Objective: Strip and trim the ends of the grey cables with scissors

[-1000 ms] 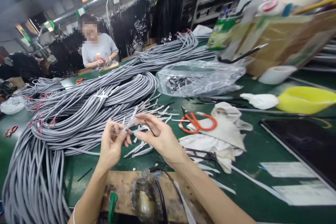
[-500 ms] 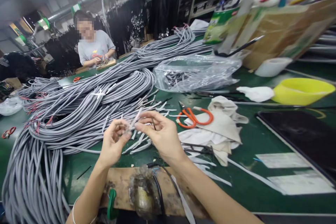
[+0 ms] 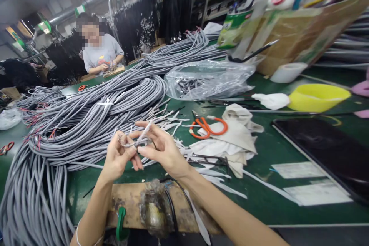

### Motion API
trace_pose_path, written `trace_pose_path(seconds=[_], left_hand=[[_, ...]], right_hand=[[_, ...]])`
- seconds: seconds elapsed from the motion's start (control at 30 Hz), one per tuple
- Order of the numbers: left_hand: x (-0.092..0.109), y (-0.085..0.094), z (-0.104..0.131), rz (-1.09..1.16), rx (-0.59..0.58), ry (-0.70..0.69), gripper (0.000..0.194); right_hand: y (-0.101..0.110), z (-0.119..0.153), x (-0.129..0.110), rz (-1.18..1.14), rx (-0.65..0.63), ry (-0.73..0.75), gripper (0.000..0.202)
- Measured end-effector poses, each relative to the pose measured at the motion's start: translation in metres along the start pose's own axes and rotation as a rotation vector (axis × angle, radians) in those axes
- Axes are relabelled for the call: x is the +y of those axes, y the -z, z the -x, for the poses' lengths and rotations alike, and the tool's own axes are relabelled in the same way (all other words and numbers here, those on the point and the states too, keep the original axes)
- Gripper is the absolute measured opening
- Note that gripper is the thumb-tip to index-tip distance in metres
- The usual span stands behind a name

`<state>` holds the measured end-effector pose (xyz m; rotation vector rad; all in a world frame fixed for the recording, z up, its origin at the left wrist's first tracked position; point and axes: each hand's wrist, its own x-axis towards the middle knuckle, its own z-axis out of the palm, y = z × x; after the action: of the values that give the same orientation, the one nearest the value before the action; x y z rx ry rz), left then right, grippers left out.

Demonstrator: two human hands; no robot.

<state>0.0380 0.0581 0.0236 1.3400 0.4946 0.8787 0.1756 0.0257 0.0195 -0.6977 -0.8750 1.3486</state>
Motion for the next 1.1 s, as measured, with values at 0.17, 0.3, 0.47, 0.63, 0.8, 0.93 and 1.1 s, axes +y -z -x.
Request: trace_pose_path(seconds=[0.17,0.3,0.47,0.63,0.8,0.93,1.1], left_hand=[[-0.001,0.005,-0.001,0.049,-0.052,0.026,0.051],[0.0,0.005,-0.002,0.056,-0.048,0.048,0.052],[-0.001,-0.006,-0.003,0.004,0.1,0.005,0.053],[-0.002,-0.013,-0.003,-0.172,0.231,-0.008,0.042],[-0.006,-0.011,-0.005,-0.238,0.226,0.03,0.029],[-0.006,-0.009,-0.007,-0.256,0.246,0.063,0.029],[0.004,-0.008,-0.004,-0.19,0.009,0.172,0.044]], right_hand=[[0.001,-0.001,0.002,0.006,0.092,-0.022,0.05],[0.0,-0.004,0.002,-0.007,0.152,-0.036,0.046],[-0.005,-0.003,0.001,-0.07,0.177,-0.079,0.047],[-0.006,-0.001,0.003,-0.068,0.195,-0.115,0.049],[-0.008,0.0,0.006,-0.016,0.316,-0.042,0.048],[-0.006,-0.002,0.01,0.023,0.35,0.008,0.043],[0.014,-0.015,0.016,0.122,0.427,0.08,0.037]])
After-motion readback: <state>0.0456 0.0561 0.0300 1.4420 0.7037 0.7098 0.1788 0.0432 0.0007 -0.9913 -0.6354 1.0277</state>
